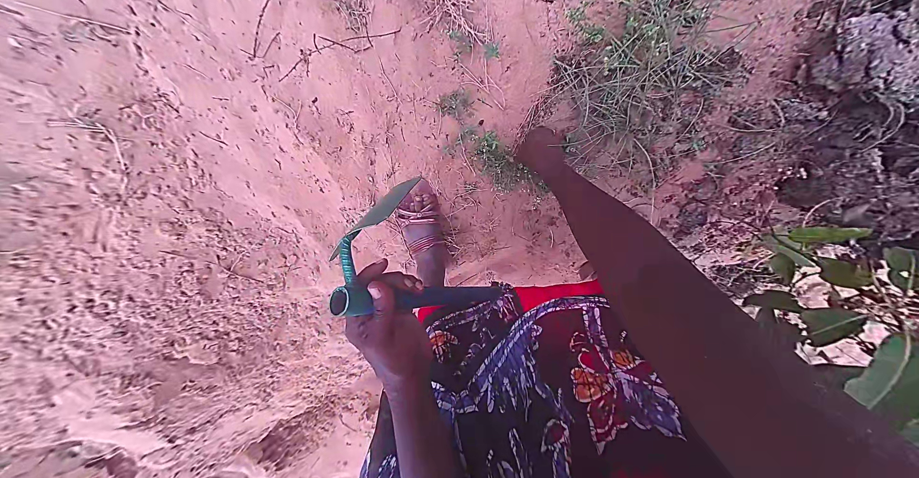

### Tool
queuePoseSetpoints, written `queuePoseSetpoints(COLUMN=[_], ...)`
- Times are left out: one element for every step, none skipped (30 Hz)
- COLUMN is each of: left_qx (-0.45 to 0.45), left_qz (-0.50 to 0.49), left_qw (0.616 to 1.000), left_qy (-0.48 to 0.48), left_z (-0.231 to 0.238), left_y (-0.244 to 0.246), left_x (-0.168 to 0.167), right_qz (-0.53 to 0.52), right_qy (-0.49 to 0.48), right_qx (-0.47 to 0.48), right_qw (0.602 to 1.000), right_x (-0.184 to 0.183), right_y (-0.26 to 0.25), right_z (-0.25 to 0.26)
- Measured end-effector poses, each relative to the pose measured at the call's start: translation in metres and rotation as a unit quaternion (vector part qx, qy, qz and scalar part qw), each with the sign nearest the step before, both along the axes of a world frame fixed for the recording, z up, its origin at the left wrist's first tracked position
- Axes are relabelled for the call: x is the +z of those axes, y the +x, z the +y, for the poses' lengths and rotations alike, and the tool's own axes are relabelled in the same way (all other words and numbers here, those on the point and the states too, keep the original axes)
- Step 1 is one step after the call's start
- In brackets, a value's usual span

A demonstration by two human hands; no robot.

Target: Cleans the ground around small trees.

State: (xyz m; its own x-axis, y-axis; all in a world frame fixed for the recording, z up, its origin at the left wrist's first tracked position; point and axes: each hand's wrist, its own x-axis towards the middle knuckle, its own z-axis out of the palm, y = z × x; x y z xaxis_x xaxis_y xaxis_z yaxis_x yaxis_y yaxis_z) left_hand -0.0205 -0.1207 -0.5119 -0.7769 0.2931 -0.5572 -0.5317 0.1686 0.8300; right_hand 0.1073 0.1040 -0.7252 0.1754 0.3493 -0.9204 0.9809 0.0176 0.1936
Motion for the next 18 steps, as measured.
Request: queuePoseSetpoints(left_qx=[-0.001, -0.003, -0.004, -0.005, -0.008, -0.011, -0.012, -0.013, -0.013, -0.015, -0.017, -0.019, -0.020, -0.020, -0.021, -0.023, -0.024, -0.025], left_qz=[-0.002, -0.004, -0.006, -0.006, -0.005, -0.003, -0.003, -0.002, -0.002, -0.001, 0.000, 0.001, 0.001, 0.000, 0.000, -0.001, -0.002, -0.001], left_qw=[1.000, 1.000, 1.000, 1.000, 1.000, 1.000, 1.000, 1.000, 1.000, 1.000, 1.000, 1.000, 1.000, 1.000, 1.000, 1.000, 1.000, 1.000], left_qy=[0.002, 0.003, 0.004, 0.006, 0.006, 0.007, 0.009, 0.013, 0.016, 0.018, 0.020, 0.021, 0.020, 0.018, 0.013, 0.010, 0.010, 0.012], left_z=[0.000, 0.000, 0.000, 0.000, 0.001, 0.001, 0.001, 0.000, -0.001, -0.002, -0.004, -0.005, -0.004, -0.003, -0.002, -0.002, -0.002, -0.003], left_y=[0.000, 0.000, 0.000, 0.000, 0.000, -0.001, -0.001, -0.001, -0.001, -0.001, 0.000, 0.000, 0.001, 0.001, 0.001, 0.002, 0.002, 0.003], left_x=[0.000, 0.000, 0.000, 0.000, 0.000, 0.000, 0.000, 0.000, 0.000, 0.000, 0.000, -0.001, -0.001, -0.001, -0.001, 0.000, 0.000, 0.000], right_qz=[-0.025, -0.041, -0.046, -0.047, -0.047, -0.048, -0.051, -0.055, -0.053, -0.046, -0.037, -0.030, -0.020, -0.007, 0.005, 0.011, 0.010, 0.009], right_qy=[-0.007, -0.008, -0.005, -0.004, 0.004, 0.009, 0.009, 0.002, -0.015, -0.029, -0.040, -0.048, -0.043, -0.035, -0.023, -0.010, -0.006, -0.007], right_qx=[0.007, 0.009, 0.016, 0.029, 0.041, 0.049, 0.045, 0.037, 0.037, 0.041, 0.045, 0.047, 0.041, 0.025, -0.002, -0.026, -0.042, -0.047], right_qw=[1.000, 0.999, 0.999, 0.998, 0.998, 0.998, 0.998, 0.998, 0.998, 0.998, 0.998, 0.997, 0.998, 0.999, 1.000, 1.000, 0.999, 0.999], right_x=[-0.004, -0.008, -0.010, -0.011, -0.012, -0.014, -0.014, -0.013, -0.011, -0.008, -0.005, -0.004, -0.006, -0.005, -0.001, 0.000, 0.000, -0.001], right_y=[-0.003, -0.003, 0.000, 0.002, 0.005, 0.007, 0.007, 0.007, 0.007, 0.009, 0.013, 0.017, 0.024, 0.030, 0.033, 0.035, 0.038, 0.039], right_z=[-0.010, -0.018, -0.025, -0.028, -0.029, -0.028, -0.028, -0.026, -0.025, -0.024, -0.025, -0.025, -0.027, -0.029, -0.032, -0.037, -0.041, -0.043])
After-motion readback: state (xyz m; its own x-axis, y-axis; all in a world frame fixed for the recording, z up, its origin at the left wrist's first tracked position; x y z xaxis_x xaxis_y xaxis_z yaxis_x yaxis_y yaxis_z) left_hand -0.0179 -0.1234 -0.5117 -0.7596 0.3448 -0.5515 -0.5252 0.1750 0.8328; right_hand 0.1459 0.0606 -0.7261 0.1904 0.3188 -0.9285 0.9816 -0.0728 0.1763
